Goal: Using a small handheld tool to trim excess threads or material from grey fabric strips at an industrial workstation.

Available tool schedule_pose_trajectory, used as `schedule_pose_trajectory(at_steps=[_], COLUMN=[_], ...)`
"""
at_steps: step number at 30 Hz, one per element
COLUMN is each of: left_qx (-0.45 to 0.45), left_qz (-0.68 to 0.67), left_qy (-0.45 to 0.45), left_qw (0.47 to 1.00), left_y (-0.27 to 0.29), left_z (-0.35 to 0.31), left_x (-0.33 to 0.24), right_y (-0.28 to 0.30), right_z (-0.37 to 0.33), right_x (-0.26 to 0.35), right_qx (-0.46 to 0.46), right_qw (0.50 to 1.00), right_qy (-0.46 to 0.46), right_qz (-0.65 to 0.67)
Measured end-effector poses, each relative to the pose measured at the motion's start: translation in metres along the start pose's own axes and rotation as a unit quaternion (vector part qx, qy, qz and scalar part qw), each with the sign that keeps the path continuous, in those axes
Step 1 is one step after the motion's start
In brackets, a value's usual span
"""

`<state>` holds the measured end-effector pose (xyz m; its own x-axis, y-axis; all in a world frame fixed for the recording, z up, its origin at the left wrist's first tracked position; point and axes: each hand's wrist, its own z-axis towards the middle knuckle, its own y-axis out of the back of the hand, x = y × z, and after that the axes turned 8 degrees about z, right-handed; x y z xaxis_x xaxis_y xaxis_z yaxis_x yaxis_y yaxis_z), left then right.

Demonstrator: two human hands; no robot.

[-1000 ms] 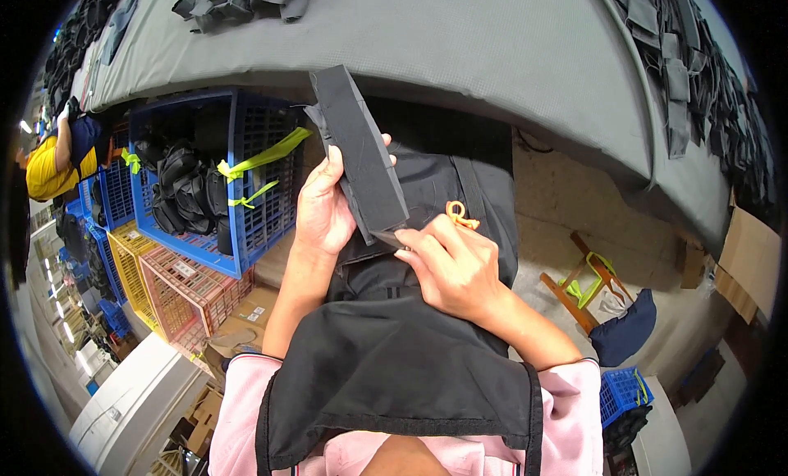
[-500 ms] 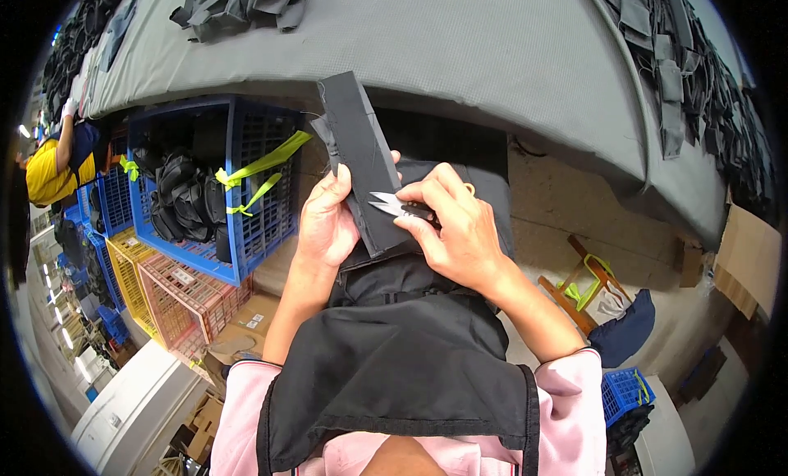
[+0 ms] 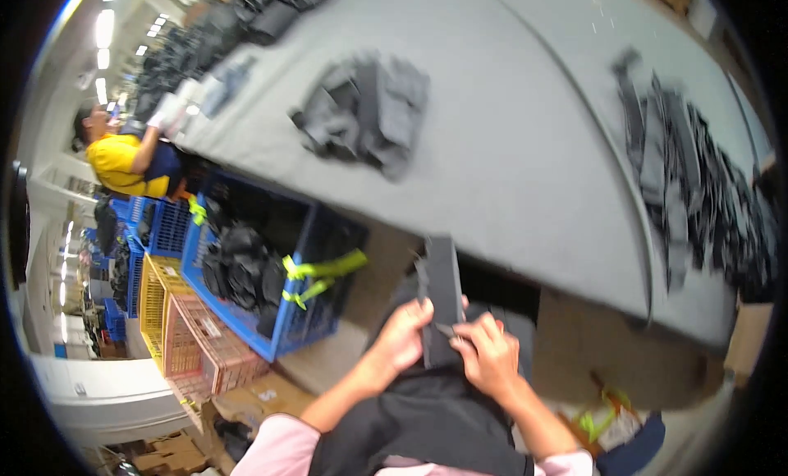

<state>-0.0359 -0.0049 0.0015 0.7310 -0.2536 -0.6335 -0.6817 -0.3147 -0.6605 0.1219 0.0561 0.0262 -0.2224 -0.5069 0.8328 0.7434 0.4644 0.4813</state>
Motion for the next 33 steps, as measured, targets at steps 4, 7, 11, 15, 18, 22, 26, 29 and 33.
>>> schedule_pose_trajectory(at_steps=[4,7,11,15,18,22,26,29,33], left_qx=[0.025,0.016,0.006,0.008,0.019,0.0,-0.006,-0.044,-0.045], left_qz=[-0.023,0.013,0.023,0.023,0.011,0.105,0.167,0.19,0.133], left_qy=[-0.001,-0.028,-0.052,-0.058,-0.054,-0.031,-0.034,-0.053,-0.073], left_qw=[0.999,0.999,0.998,0.998,0.998,0.994,0.985,0.979,0.987], left_y=[-0.008,-0.019,-0.026,-0.033,-0.034,-0.024,-0.024,-0.027,-0.028], left_z=[-0.007,-0.01,-0.006,-0.001,-0.001,0.0,-0.01,-0.003,0.014], left_x=[-0.008,-0.015,-0.018,-0.027,-0.028,-0.031,-0.034,-0.036,-0.038], right_y=[0.009,0.008,-0.001,0.009,0.004,0.018,0.019,0.012,0.013], right_z=[0.0,0.006,0.01,0.028,0.022,0.025,0.022,0.014,0.019], right_x=[0.009,0.002,-0.002,0.025,0.006,0.005,0.012,0.018,0.03], right_qx=[-0.078,-0.069,-0.029,-0.072,-0.049,0.032,0.024,0.001,0.073], right_qw=[0.983,0.978,0.965,0.957,0.985,0.996,0.978,0.934,0.966], right_qy=[-0.094,-0.137,-0.213,-0.189,-0.1,-0.043,-0.07,-0.155,-0.048], right_qz=[0.136,0.138,0.153,0.208,0.132,0.064,0.196,0.322,0.243])
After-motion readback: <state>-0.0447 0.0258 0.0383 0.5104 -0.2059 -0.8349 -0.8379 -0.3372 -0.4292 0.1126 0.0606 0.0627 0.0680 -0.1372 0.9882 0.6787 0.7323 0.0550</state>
